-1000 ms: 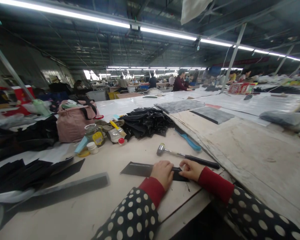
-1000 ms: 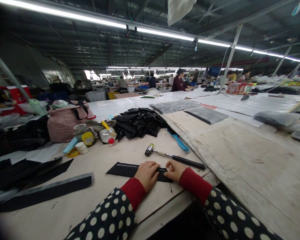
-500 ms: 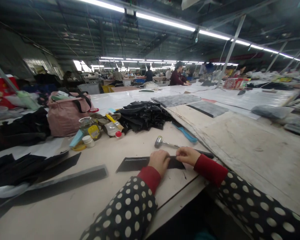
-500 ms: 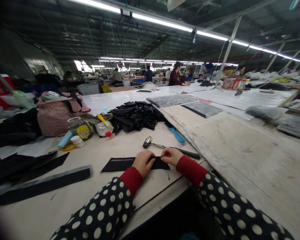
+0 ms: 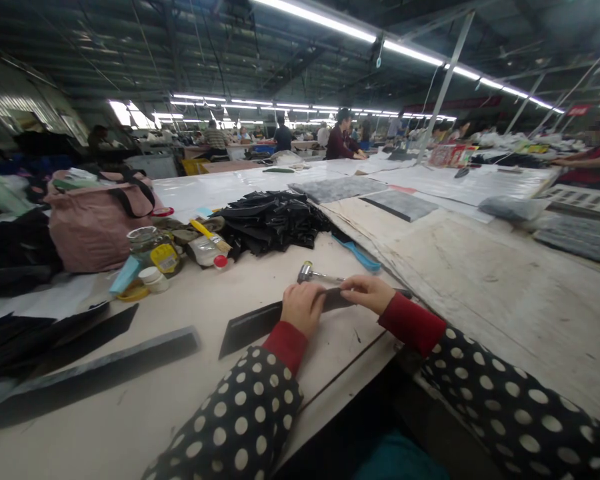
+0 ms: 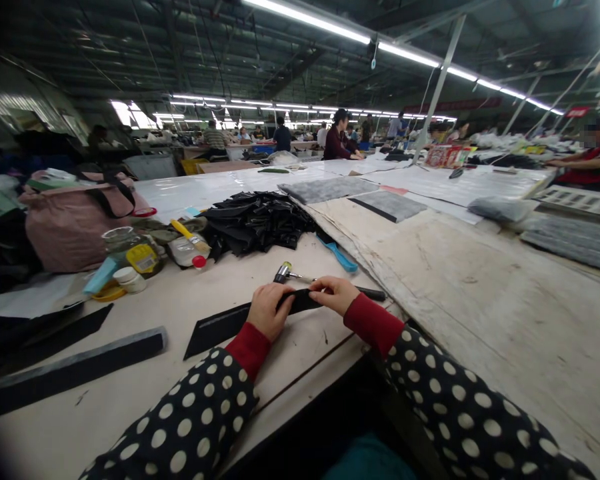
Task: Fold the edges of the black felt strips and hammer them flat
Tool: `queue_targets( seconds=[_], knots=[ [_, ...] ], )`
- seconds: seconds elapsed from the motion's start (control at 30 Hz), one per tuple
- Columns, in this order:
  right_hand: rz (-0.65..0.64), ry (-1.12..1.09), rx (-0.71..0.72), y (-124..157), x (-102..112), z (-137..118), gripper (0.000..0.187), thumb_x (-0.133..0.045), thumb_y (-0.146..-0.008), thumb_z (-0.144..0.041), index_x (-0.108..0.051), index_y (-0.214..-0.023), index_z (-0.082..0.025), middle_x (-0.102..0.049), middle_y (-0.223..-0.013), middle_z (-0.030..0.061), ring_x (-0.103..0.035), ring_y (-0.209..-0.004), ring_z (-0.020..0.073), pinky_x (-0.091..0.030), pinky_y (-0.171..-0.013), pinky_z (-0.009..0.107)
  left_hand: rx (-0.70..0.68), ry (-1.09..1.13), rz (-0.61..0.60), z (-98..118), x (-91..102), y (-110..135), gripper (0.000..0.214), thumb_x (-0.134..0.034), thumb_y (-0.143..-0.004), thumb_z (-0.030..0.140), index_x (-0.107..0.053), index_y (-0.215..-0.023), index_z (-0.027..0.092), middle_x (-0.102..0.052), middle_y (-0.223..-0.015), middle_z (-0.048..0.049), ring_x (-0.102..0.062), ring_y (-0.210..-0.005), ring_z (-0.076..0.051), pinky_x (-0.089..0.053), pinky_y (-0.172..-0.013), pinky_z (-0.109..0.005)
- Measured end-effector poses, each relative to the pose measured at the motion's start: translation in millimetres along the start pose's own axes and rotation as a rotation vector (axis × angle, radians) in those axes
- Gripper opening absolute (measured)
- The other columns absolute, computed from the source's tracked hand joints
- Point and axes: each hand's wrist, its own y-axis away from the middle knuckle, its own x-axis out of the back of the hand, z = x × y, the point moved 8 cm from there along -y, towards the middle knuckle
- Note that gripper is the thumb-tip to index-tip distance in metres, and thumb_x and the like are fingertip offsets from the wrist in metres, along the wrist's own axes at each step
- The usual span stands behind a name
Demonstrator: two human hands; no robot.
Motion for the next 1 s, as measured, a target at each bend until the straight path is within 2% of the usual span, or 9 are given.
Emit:
queue_targets(
  seconds=[0.17, 0.3, 0.43, 0.5, 0.6, 0.67, 0.83, 1.0],
  knots=[
    [-0.047, -0.015, -0.003, -2.7, -8.3, 6.0, 0.031, -0.051, -0.069, -0.036, -0.060, -0.087, -0.013, -0.058, -0.070, 0.0024, -0.050, -0.056, 0.0106, -0.042, -0.051, 0.022, -0.003, -0.009, -0.014, -2.2, -4.4, 0.8, 0.015, -0.044, -0.080, 0.022, -0.056, -0.091, 0.020, -0.060, -0.089, -0.0017, -0.051, -0.087, -0.016, -0.032, -0.085, -0.034],
    [-0.113, 0.166, 0.097, -10.0, -7.8, -3.6, 0.025, -0.049, -0.070, -0.030, -0.063, -0.085, -0.015, -0.060, -0.072, 0.0024, -0.052, -0.061, 0.0125, -0.042, -0.058, 0.024, -0.012, -0.047, -0.006, 0.7, -0.9, 2.3, 0.020, -0.044, -0.081, 0.023, -0.056, -0.096, 0.020, -0.059, -0.093, -0.0031, -0.050, -0.090, -0.017, -0.032, -0.086, -0.034],
    [-0.112, 0.379, 0.241, -27.9, 12.8, -32.7, 0.020, -0.049, -0.071, -0.026, -0.065, -0.081, -0.018, -0.061, -0.074, 0.0025, -0.054, -0.072, 0.0154, -0.040, -0.069, 0.026, -0.165, -0.095, 0.029, 26.1, 6.8, 7.2, 0.029, -0.041, -0.083, 0.026, -0.050, -0.111, 0.024, -0.054, -0.107, -0.0038, -0.044, -0.103, -0.018, -0.025, -0.094, -0.036],
    [-0.091, 0.418, 0.281, -40.9, 23.5, -49.8, 0.020, -0.049, -0.072, -0.025, -0.065, -0.082, -0.018, -0.061, -0.076, 0.0025, -0.054, -0.074, 0.0153, -0.040, -0.071, 0.026, -0.280, -0.094, -0.051, 41.3, -1.5, 11.9, 0.027, -0.037, -0.085, 0.022, -0.051, -0.107, 0.025, -0.056, -0.105, -0.0026, -0.045, -0.100, -0.016, -0.025, -0.093, -0.034],
    [-0.070, 0.421, 0.311, -64.5, 27.4, -73.4, 0.021, -0.048, -0.072, -0.023, -0.065, -0.082, -0.018, -0.060, -0.073, 0.0018, -0.053, -0.069, 0.0137, -0.040, -0.068, 0.024, -0.387, -0.047, -0.251, 52.1, -23.9, 20.2, 0.024, -0.038, -0.083, 0.018, -0.055, -0.098, 0.024, -0.059, -0.094, -0.0017, -0.049, -0.089, -0.014, -0.032, -0.083, -0.031],
    [-0.052, 0.406, 0.355, -82.2, 22.7, -89.4, 0.021, -0.049, -0.072, -0.023, -0.065, -0.083, -0.018, -0.058, -0.072, 0.0012, -0.052, -0.067, 0.0125, -0.040, -0.065, 0.023, -0.384, -0.010, -0.342, 49.9, -35.2, 23.3, 0.021, -0.043, -0.079, 0.019, -0.055, -0.096, 0.023, -0.060, -0.090, -0.0013, -0.050, -0.085, -0.015, -0.034, -0.079, -0.030],
    [0.058, 0.239, 0.413, -139.1, 17.5, -123.6, 0.023, -0.050, -0.071, -0.023, -0.064, -0.088, -0.016, -0.055, -0.065, -0.0019, -0.049, -0.053, 0.0091, -0.043, -0.057, 0.024, -0.326, 0.064, -0.444, 40.7, -45.5, 24.1, 0.019, -0.046, -0.077, 0.019, -0.055, -0.093, 0.021, -0.060, -0.088, -0.0018, -0.050, -0.081, -0.015, -0.036, -0.076, -0.029],
    [0.211, 0.115, 0.329, -211.0, 35.8, -150.4, 0.027, -0.047, -0.075, -0.023, -0.060, -0.095, -0.012, -0.053, -0.060, -0.0031, -0.051, -0.051, 0.0088, -0.046, -0.059, 0.027, -0.285, 0.076, -0.486, 37.9, -51.5, 22.4, 0.016, -0.045, -0.077, 0.017, -0.054, -0.090, 0.021, -0.058, -0.088, -0.0006, -0.049, -0.081, -0.015, -0.037, -0.075, -0.028]
  ],
)
